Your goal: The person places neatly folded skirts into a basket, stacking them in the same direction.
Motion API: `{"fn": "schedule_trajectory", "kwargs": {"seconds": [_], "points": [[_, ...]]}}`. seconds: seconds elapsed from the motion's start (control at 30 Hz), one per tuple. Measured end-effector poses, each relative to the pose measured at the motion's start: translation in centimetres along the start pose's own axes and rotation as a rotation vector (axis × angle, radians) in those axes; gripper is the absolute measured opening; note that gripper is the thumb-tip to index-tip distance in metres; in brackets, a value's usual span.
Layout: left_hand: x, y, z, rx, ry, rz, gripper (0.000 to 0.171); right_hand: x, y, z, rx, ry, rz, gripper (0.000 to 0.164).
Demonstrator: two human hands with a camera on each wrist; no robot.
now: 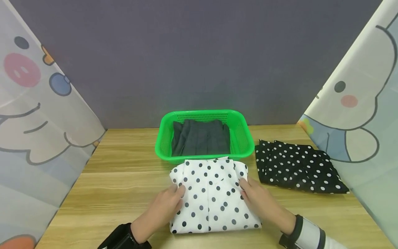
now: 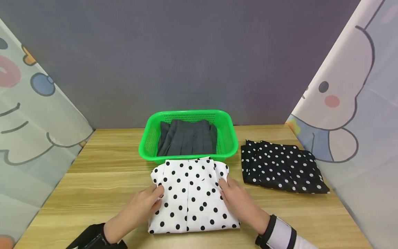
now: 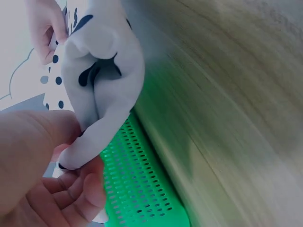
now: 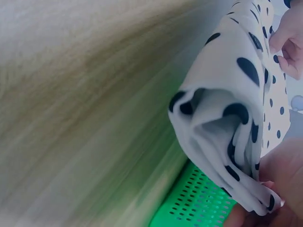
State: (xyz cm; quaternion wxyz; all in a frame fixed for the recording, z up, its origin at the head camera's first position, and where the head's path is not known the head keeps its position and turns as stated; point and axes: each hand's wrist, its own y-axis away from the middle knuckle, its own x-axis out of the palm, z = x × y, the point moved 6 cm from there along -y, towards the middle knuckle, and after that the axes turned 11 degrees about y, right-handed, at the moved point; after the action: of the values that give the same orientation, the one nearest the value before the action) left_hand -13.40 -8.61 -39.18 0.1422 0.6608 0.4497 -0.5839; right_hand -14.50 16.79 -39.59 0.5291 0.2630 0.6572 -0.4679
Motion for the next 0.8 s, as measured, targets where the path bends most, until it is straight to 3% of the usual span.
{"fn": "schedule_trajectory", "kwargs": {"seconds": [0.13, 0.27, 0.47, 0.8], "points": [[-0.8, 0.0, -0.2, 0.038, -0.012, -0.074, 0.025, -0.9, -0.2, 0.1, -0.042, 0.031, -0.093, 0.024], [-1.8, -0.4, -0.1, 0.062, -0.015, -0.120, 0.026, -1.5, -0.6, 0.0, -0.069, 0.048, -0.134, 0.023], [-2.9, -1.4, 0.4, 0.029, -0.039, -0.092, 0.024, -2.4, -1.7, -0.2, -0.087, 0.053, -0.154, 0.022], [-4.2, -3.8, 1.9, -0.007, -0.034, -0.073, 0.023, -3.2, -4.5, -0.9, -0.049, 0.036, -0.088, 0.016]]}}
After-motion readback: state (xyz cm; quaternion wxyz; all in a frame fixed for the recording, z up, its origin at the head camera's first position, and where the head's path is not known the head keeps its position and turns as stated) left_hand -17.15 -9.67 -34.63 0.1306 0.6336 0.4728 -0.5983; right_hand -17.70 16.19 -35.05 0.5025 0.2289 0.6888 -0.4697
